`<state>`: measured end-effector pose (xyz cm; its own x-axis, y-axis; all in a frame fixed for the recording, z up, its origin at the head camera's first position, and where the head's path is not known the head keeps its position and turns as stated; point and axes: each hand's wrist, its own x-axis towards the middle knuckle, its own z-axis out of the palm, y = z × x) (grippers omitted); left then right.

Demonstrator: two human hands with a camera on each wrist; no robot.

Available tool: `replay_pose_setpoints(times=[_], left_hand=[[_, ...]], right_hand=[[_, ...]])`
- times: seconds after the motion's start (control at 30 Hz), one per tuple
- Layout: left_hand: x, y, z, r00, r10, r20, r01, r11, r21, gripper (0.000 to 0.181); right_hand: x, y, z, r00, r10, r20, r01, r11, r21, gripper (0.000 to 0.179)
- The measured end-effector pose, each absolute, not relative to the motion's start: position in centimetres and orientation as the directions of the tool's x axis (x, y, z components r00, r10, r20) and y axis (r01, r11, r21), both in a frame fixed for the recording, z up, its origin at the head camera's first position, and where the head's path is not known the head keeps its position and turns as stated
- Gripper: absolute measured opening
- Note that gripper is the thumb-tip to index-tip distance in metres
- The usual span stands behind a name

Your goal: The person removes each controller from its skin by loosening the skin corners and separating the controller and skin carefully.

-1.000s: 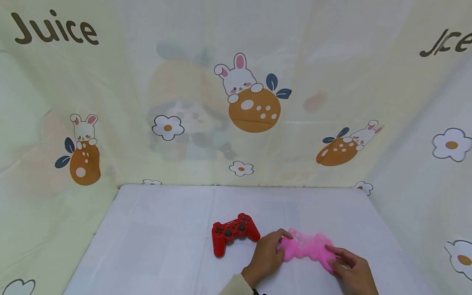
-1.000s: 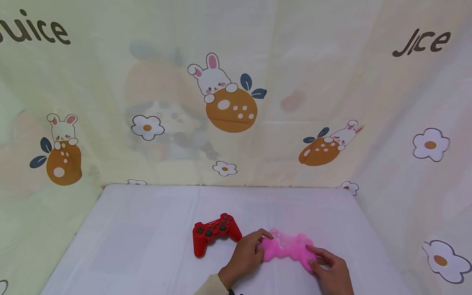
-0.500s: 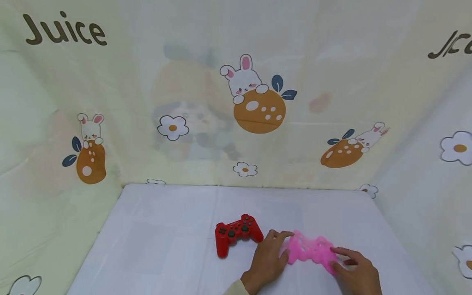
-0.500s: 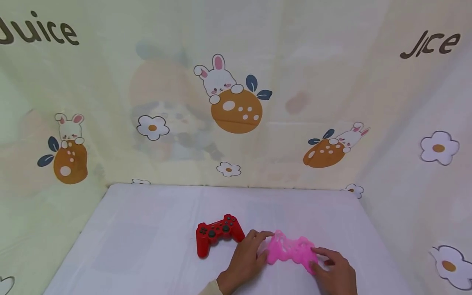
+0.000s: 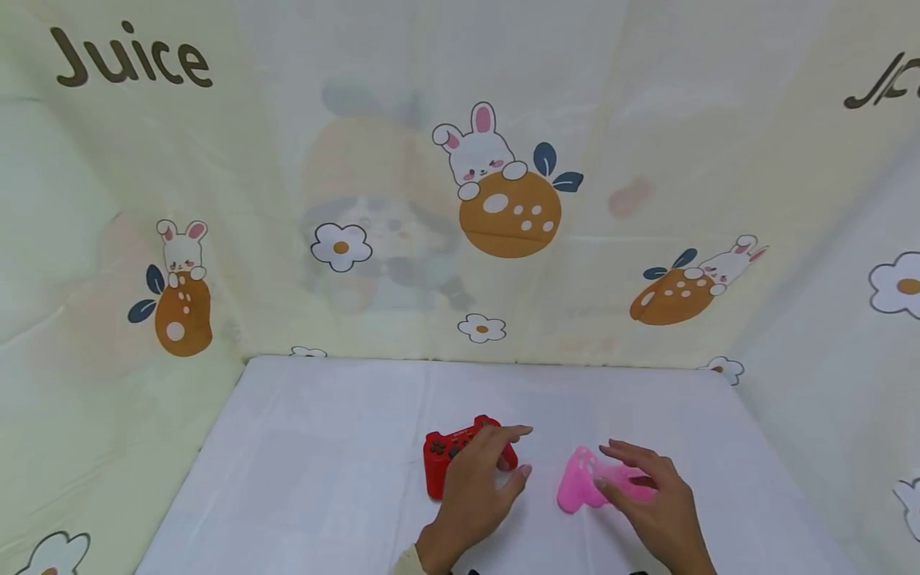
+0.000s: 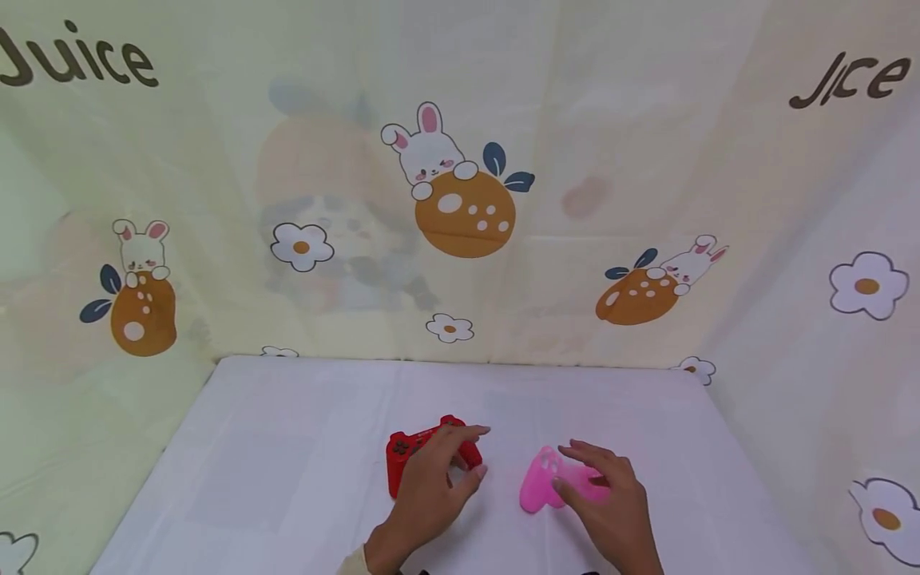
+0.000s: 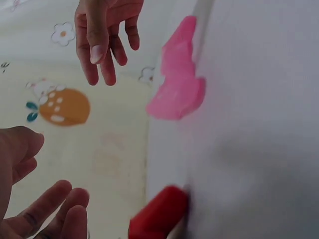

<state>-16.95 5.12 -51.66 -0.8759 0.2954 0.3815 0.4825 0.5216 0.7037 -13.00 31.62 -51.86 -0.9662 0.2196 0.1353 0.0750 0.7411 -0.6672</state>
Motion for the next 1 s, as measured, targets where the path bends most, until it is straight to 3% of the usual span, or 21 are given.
replay_pose_setpoints(times=[0.43, 0.73, 1.0], left_hand=[[-18.0, -1.8, -53.4, -0.901, 0.064, 0.429, 0.375, 0.61, 0.698, 0.062], [-18.0, -3.2, -56.0, -0.947, -0.006, 0.322, 0.241, 0.651, 0.72, 0.07], [-18.1, -3.1, -57.5, -0.97, -0.025, 0.241, 0.182, 0.58, 0.794, 0.07]], right_hand=[[-17.7, 24.7, -52.0, -0.985, -0.058, 0.165, -0.165, 0.623, -0.764, 0.065], [-20.2, 20.8, -53.9, -0.981, -0.178, 0.071, -0.165, 0.593, -0.788, 0.074], [-21.1, 19.6, -55.3, -0.986, -0.166, 0.012, -0.12, 0.66, -0.741, 0.074]])
